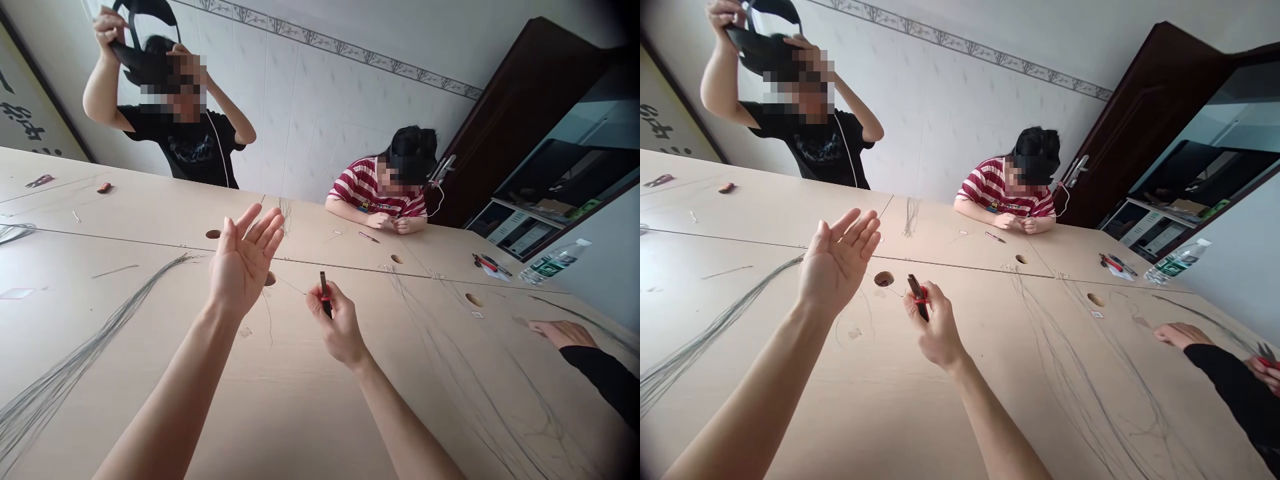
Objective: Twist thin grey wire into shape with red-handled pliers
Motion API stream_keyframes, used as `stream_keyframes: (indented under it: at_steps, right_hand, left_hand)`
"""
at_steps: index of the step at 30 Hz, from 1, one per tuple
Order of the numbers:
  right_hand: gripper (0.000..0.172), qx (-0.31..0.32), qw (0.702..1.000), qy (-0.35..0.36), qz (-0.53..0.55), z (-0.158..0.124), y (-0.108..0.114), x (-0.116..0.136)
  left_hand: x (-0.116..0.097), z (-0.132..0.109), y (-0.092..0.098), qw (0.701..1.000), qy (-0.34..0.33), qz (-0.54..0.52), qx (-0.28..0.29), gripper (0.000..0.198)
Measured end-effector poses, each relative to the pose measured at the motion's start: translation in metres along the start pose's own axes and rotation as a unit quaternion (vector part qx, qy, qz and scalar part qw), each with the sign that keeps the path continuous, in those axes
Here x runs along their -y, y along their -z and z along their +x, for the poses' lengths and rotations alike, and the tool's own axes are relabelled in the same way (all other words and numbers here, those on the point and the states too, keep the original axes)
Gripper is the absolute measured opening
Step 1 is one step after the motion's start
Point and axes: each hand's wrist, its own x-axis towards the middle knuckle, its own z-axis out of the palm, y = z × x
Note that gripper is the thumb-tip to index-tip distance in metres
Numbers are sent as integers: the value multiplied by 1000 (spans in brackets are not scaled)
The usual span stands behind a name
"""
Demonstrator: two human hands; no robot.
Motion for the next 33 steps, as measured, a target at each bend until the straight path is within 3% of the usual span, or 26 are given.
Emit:
stream_keyframes:
  at_steps: [5,8,11,14,16,24,33]
  right_hand:
    - [16,10,997,20,-72,-2,5,6]
    - [15,10,996,34,-87,-3,9,12]
    - [15,2,996,44,-82,-3,16,18]
    - [15,-11,996,49,-69,-2,23,20]
    - [16,-15,997,42,-61,0,27,19]
    - [17,-56,996,39,-62,5,32,14]
    - [16,-88,993,39,-67,4,32,15]
  left_hand:
    - [14,3,12,990,-36,133,-31,44]
    - [19,-1,13,967,-10,254,-3,46]
    - [24,-7,9,918,98,372,91,46]
    - [27,-16,3,839,212,458,201,45]
    - [27,-20,0,800,247,492,239,48]
    - [16,-20,2,786,312,423,325,56]
    - [9,-19,9,737,429,333,401,51]
